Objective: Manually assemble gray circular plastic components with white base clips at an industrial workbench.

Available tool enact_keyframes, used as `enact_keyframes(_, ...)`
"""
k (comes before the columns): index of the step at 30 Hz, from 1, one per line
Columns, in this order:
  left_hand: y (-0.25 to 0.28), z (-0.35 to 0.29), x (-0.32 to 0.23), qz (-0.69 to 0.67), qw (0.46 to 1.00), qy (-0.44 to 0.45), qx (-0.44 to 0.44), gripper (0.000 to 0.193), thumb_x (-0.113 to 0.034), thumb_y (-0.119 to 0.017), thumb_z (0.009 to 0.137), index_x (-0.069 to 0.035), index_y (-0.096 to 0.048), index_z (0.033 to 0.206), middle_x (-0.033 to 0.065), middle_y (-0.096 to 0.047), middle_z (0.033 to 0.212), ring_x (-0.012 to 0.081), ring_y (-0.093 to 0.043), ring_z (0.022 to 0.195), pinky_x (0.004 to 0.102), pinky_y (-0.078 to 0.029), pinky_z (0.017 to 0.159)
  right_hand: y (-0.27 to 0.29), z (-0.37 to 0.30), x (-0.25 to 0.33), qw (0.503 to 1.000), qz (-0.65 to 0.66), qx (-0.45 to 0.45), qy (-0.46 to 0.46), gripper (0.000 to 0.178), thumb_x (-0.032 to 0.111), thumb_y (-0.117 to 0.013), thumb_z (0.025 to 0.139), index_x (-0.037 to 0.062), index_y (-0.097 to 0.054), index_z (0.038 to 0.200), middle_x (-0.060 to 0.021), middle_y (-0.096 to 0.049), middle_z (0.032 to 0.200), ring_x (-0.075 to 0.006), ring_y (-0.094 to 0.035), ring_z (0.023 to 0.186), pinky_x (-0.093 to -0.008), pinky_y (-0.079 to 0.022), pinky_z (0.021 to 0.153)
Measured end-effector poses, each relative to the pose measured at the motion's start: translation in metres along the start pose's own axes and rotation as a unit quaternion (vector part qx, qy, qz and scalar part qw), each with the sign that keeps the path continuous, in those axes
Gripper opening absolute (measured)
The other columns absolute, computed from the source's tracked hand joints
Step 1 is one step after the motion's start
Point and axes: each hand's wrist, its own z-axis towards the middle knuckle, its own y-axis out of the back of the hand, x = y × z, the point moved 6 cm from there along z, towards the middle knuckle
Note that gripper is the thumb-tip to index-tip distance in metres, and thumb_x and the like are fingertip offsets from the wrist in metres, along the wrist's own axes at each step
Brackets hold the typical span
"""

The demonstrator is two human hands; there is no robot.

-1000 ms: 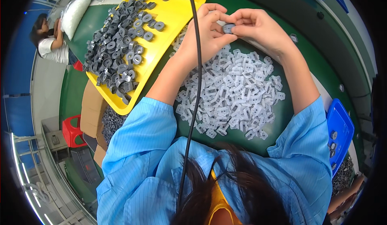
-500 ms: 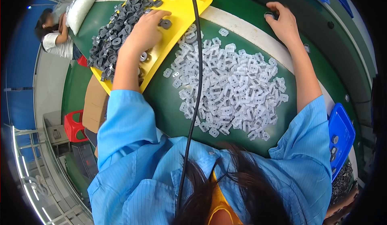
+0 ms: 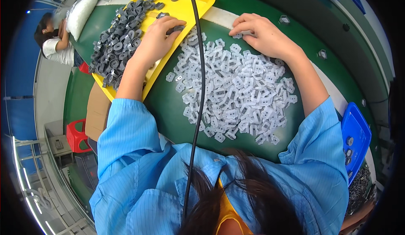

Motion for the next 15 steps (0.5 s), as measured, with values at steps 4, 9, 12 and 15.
enact_keyframes(4,0.002,-0.006,-0.001,0.002,1.000,0.015,-0.012,0.026,-0.007,-0.061,0.085,-0.003,-0.063,0.111,0.0114,-0.061,0.112,0.0283,-0.063,0.090,0.0320,-0.051,0.071,0.024,-0.005,-0.014,0.978,-0.023,-0.074,-0.194,0.020,0.015,-0.064,0.081,0.0000,-0.066,0.092,-0.0131,-0.064,0.090,-0.0295,-0.063,0.081,-0.0379,-0.050,0.074)
enact_keyframes(9,0.001,-0.005,0.003,0.021,0.999,0.010,0.039,0.034,-0.006,-0.062,0.082,-0.006,-0.061,0.116,0.0098,-0.061,0.114,0.0259,-0.061,0.097,0.0312,-0.050,0.073,0.001,-0.006,0.017,0.974,-0.143,-0.096,-0.147,0.022,0.020,-0.070,0.076,-0.0002,-0.060,0.076,-0.0133,-0.063,0.081,-0.0310,-0.062,0.077,-0.0389,-0.049,0.069)
enact_keyframes(12,-0.004,0.004,0.006,0.051,0.997,-0.010,0.060,0.039,-0.004,-0.062,0.081,-0.009,-0.059,0.120,0.0097,-0.062,0.108,0.0264,-0.059,0.097,0.0333,-0.049,0.080,-0.001,-0.001,0.009,0.982,-0.042,-0.125,-0.132,0.020,0.017,-0.073,0.075,0.0014,-0.060,0.078,-0.0101,-0.063,0.076,-0.0227,-0.062,0.073,-0.0335,-0.049,0.067)
enact_keyframes(15,0.004,0.010,0.001,-0.013,0.997,0.032,-0.075,0.033,-0.008,-0.064,0.082,-0.008,-0.061,0.115,0.0127,-0.064,0.102,0.0268,-0.061,0.091,0.0345,-0.049,0.080,0.006,-0.005,-0.006,0.967,0.099,-0.066,-0.224,0.019,0.015,-0.073,0.075,0.0018,-0.060,0.080,-0.0045,-0.061,0.072,-0.0131,-0.059,0.069,-0.0280,-0.047,0.065)
